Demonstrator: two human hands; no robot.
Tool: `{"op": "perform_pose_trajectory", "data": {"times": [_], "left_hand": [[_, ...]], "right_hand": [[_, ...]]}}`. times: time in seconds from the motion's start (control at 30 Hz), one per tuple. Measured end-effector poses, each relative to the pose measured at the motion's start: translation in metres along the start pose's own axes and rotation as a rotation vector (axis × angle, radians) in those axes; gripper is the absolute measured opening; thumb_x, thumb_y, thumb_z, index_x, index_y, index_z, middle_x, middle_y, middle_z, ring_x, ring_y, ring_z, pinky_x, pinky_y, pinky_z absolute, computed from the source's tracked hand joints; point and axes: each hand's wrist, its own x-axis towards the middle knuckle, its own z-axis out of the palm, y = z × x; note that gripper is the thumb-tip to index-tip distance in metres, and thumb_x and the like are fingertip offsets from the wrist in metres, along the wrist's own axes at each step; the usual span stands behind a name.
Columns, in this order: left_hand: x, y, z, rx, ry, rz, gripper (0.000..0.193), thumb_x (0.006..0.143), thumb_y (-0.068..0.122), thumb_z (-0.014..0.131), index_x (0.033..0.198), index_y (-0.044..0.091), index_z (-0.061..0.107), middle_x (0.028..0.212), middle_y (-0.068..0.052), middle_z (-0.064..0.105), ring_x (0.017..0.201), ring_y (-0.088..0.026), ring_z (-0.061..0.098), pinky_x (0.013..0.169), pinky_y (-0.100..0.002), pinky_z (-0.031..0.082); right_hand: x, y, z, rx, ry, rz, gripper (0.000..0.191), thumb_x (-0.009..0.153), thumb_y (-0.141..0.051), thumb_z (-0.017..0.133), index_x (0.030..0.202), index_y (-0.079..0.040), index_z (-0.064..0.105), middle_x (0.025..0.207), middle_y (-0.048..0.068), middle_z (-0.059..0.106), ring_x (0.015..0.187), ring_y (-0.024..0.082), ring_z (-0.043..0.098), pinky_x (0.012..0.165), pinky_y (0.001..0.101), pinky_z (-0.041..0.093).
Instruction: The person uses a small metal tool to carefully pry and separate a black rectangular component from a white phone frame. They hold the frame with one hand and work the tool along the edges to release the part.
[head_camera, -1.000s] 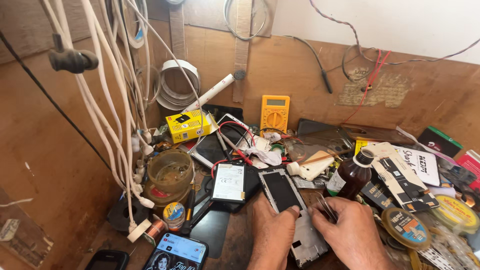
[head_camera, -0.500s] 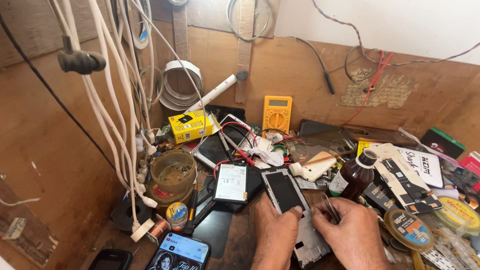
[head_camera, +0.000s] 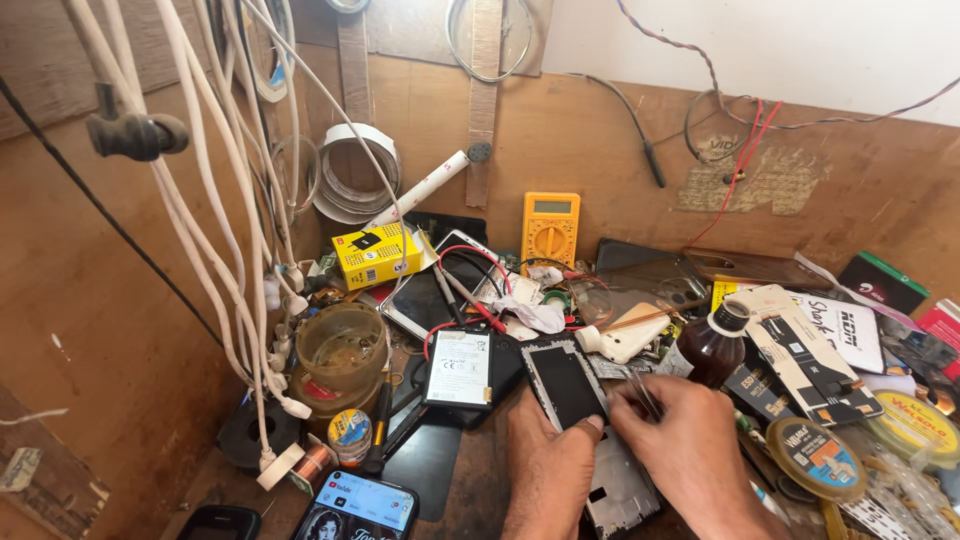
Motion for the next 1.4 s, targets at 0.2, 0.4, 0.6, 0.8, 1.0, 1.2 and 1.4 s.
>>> {"op": "perform_pose_trajectory", "data": {"times": [0.2,0.4,0.6,0.8,1.0,1.2,1.4], "left_hand": [[0.001,-0.002,-0.001,-0.021,-0.009,-0.026,0.045,0.071,-0.003,0.068,0.116,0.002,0.068,0.100,-0.010,0.077,0.090,-0.017,0.073,0.083,-0.032,0.057],[0.000,-0.001,-0.001,0.033,0.040,0.001,0.051,0.068,-0.004,0.069,0.119,0.003,0.070,0.098,-0.010,0.078,0.089,-0.017,0.074,0.081,-0.033,0.058],[0.003,-0.004,0.001,0.047,0.023,0.033,0.045,0.069,-0.005,0.068,0.114,0.001,0.069,0.098,-0.010,0.079,0.089,-0.017,0.074,0.083,-0.032,0.057],[0.004,-0.005,-0.002,-0.017,-0.010,-0.014,0.048,0.070,-0.007,0.067,0.117,0.002,0.068,0.100,-0.010,0.078,0.089,-0.017,0.074,0.081,-0.032,0.057],[0.009,-0.012,0.001,0.020,0.022,0.013,0.047,0.070,-0.006,0.070,0.116,0.002,0.069,0.098,-0.010,0.078,0.087,-0.017,0.073,0.079,-0.031,0.057],[0.009,-0.017,0.000,-0.074,-0.040,0.018,0.045,0.070,-0.008,0.066,0.115,0.000,0.068,0.100,-0.011,0.078,0.089,-0.017,0.073,0.079,-0.031,0.057],[0.006,-0.006,-0.003,-0.009,-0.005,-0.048,0.044,0.071,-0.006,0.068,0.115,0.001,0.068,0.099,-0.009,0.077,0.088,-0.016,0.074,0.079,-0.031,0.058]], "right_hand": [[0.014,-0.007,0.008,-0.018,0.025,0.005,0.023,0.077,-0.023,0.078,0.090,-0.004,0.082,0.075,0.022,0.074,0.069,0.032,0.077,0.066,0.0397,0.059],[0.018,-0.008,0.010,-0.017,0.023,0.043,0.026,0.077,-0.024,0.079,0.092,-0.003,0.081,0.074,0.023,0.074,0.067,0.031,0.078,0.068,0.0395,0.059],[-0.007,0.006,-0.001,0.021,0.039,0.040,0.024,0.072,-0.025,0.081,0.084,-0.004,0.082,0.072,0.017,0.077,0.065,0.028,0.079,0.064,0.0381,0.059],[0.022,-0.008,0.013,0.051,0.043,0.003,0.023,0.079,-0.024,0.076,0.087,-0.003,0.080,0.074,0.019,0.076,0.068,0.027,0.080,0.064,0.0372,0.059],[0.006,0.000,0.005,-0.064,0.029,0.027,0.025,0.078,-0.028,0.082,0.090,-0.006,0.082,0.077,0.018,0.076,0.071,0.030,0.078,0.067,0.0382,0.058],[-0.009,0.005,-0.001,0.017,0.036,0.102,0.024,0.075,-0.026,0.082,0.087,-0.006,0.082,0.073,0.016,0.077,0.065,0.027,0.079,0.065,0.0384,0.059],[0.022,-0.013,0.012,0.050,0.026,0.057,0.023,0.078,-0.024,0.078,0.087,-0.002,0.080,0.073,0.018,0.076,0.066,0.027,0.080,0.066,0.0372,0.059]]}}
